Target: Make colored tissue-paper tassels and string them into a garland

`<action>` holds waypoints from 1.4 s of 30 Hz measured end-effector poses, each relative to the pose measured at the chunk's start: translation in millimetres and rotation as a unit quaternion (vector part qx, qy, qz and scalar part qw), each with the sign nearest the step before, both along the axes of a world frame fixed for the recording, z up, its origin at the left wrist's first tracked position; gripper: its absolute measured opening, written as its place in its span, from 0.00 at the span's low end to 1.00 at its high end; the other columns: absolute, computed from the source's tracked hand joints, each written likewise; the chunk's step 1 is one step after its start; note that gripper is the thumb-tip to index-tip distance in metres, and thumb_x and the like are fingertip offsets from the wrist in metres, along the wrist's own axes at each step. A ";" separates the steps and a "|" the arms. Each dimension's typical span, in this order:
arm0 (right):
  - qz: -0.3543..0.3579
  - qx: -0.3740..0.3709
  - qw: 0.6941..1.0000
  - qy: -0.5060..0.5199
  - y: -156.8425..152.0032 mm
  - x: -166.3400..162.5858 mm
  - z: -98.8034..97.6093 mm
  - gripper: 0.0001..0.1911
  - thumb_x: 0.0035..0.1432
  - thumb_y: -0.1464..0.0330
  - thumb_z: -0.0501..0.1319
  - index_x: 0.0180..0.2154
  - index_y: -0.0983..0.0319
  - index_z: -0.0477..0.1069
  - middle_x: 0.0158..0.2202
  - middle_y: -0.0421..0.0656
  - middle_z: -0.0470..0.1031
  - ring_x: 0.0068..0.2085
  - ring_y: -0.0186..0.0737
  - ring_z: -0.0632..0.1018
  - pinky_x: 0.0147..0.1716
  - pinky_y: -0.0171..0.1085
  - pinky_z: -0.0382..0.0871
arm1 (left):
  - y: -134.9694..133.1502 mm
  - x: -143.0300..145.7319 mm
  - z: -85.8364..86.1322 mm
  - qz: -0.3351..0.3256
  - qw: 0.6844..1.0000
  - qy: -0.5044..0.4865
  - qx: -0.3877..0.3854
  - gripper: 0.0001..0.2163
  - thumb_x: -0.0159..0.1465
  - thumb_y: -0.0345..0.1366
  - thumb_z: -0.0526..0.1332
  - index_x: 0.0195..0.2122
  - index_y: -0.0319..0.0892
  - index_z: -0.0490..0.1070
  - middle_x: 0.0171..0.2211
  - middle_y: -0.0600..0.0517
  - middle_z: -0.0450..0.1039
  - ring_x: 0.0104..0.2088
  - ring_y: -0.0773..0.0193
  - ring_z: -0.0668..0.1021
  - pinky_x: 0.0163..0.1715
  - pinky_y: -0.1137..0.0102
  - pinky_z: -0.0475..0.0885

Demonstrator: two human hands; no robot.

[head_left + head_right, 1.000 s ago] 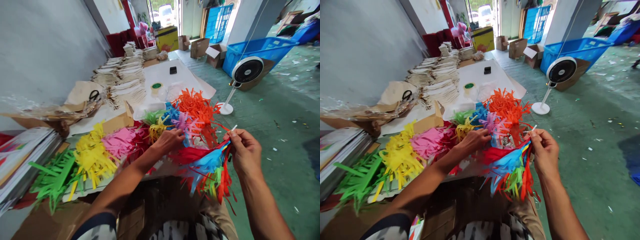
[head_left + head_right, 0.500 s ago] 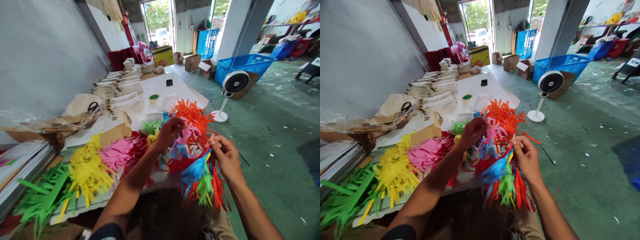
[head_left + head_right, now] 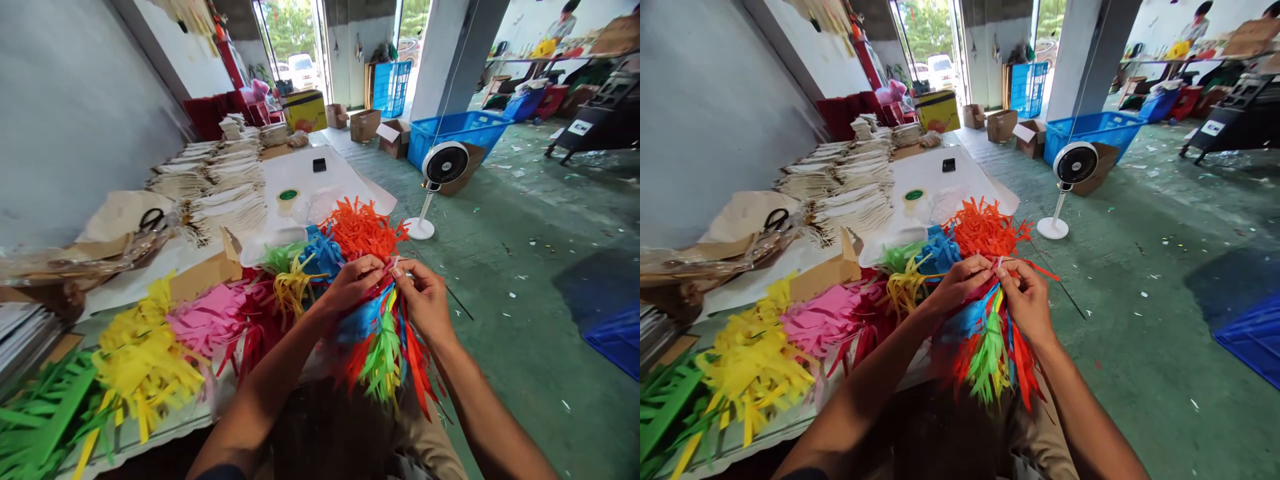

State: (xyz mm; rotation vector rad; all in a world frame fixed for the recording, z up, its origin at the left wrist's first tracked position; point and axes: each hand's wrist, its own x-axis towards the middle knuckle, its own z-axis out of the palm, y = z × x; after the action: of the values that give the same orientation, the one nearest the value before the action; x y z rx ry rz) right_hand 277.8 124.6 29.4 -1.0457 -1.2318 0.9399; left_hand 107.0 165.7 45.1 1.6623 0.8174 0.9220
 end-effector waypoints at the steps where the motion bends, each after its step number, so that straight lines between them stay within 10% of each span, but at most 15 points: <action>1: 0.001 -0.002 1.000 0.000 0.5 0.4 -1.7 0.15 0.63 0.52 0.68 0.36 0.56 0.78 0.33 0.40 0.77 0.30 0.38 0.71 0.30 0.36 0.66 | -0.9 0.1 -0.8 -0.001 1.000 0.000 -0.001 0.15 0.69 0.48 0.62 0.36 0.40 0.72 0.33 0.52 0.72 0.33 0.66 0.72 0.36 0.69 0.67; 23: -0.032 0.004 0.998 -0.057 -0.2 -3.7 -16.9 0.15 0.65 0.53 0.67 0.40 0.56 0.81 0.34 0.41 0.79 0.32 0.40 0.74 0.34 0.38 0.68 | 1.5 5.0 -21.8 0.108 0.994 -0.029 0.015 0.12 0.60 0.42 0.72 0.34 0.39 0.77 0.29 0.51 0.80 0.28 0.67 0.78 0.32 0.71 0.71; 42: -0.023 0.016 0.997 -0.070 -1.1 0.4 -17.4 0.15 0.66 0.52 0.66 0.39 0.57 0.81 0.37 0.42 0.80 0.33 0.40 0.75 0.34 0.38 0.69 | 3.1 1.1 -12.4 0.054 0.995 -0.072 -0.041 0.15 0.54 0.41 0.76 0.31 0.41 0.71 0.22 0.60 0.68 0.22 0.73 0.67 0.24 0.74 0.60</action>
State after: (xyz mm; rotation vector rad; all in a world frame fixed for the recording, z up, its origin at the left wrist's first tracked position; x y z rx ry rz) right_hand 278.2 123.5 11.9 -1.1249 -1.3279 0.8191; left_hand 108.0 168.8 32.6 1.4752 0.8423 1.0563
